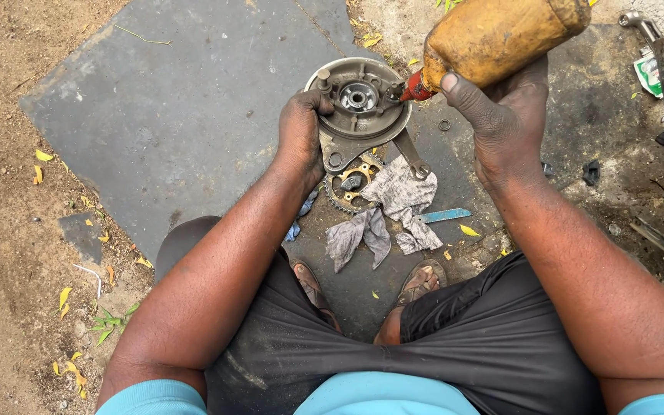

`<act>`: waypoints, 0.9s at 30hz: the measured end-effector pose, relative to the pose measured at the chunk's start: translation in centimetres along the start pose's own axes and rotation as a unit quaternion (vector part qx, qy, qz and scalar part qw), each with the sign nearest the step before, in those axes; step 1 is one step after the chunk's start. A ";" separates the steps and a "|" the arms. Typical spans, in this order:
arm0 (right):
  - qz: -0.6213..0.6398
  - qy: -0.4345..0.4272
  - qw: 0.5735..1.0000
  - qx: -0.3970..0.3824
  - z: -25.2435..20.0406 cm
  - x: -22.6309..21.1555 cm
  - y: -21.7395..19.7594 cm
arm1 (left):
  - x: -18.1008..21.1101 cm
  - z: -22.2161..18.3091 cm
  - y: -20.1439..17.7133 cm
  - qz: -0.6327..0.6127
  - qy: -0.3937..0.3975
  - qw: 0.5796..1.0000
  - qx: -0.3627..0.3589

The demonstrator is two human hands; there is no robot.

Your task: The person sits on the ground and squeezes oil from a plastic bottle onto a motorcycle brake drum plate, then wipes the part with a cloth. They then fit brake shoes into the drum plate, pressing the components together by hand.

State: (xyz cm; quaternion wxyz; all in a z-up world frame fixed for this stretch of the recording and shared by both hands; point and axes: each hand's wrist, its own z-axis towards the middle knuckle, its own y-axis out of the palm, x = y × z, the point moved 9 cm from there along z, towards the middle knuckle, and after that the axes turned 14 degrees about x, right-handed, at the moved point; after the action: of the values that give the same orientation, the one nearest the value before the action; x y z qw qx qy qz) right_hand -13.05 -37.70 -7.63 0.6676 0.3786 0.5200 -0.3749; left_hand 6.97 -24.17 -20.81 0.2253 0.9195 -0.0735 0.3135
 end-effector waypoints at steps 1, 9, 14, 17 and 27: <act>0.000 0.000 1.000 0.000 0.0 0.2 -0.1 | 0.1 0.0 0.0 0.000 0.000 1.000 0.000; -0.005 -0.018 1.000 -0.008 -0.2 0.4 0.0 | -0.2 0.1 -0.2 0.005 0.000 1.000 0.011; -0.001 -0.017 1.000 -0.018 -0.4 0.0 0.7 | -0.1 0.0 0.0 -0.006 -0.002 1.000 0.007; 0.005 -0.017 1.000 -0.023 -0.5 0.1 0.9 | 0.0 0.1 0.0 -0.006 0.000 1.000 0.009; 0.014 0.043 0.999 0.022 0.9 -1.4 0.4 | 0.5 0.5 1.0 0.114 0.085 0.989 -0.041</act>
State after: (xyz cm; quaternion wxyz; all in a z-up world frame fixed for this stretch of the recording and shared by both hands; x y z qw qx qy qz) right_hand -12.55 -38.17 -6.08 0.6416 0.4161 0.5342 -0.3603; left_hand 7.34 -25.27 -20.51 0.2307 0.8652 -0.1717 0.4107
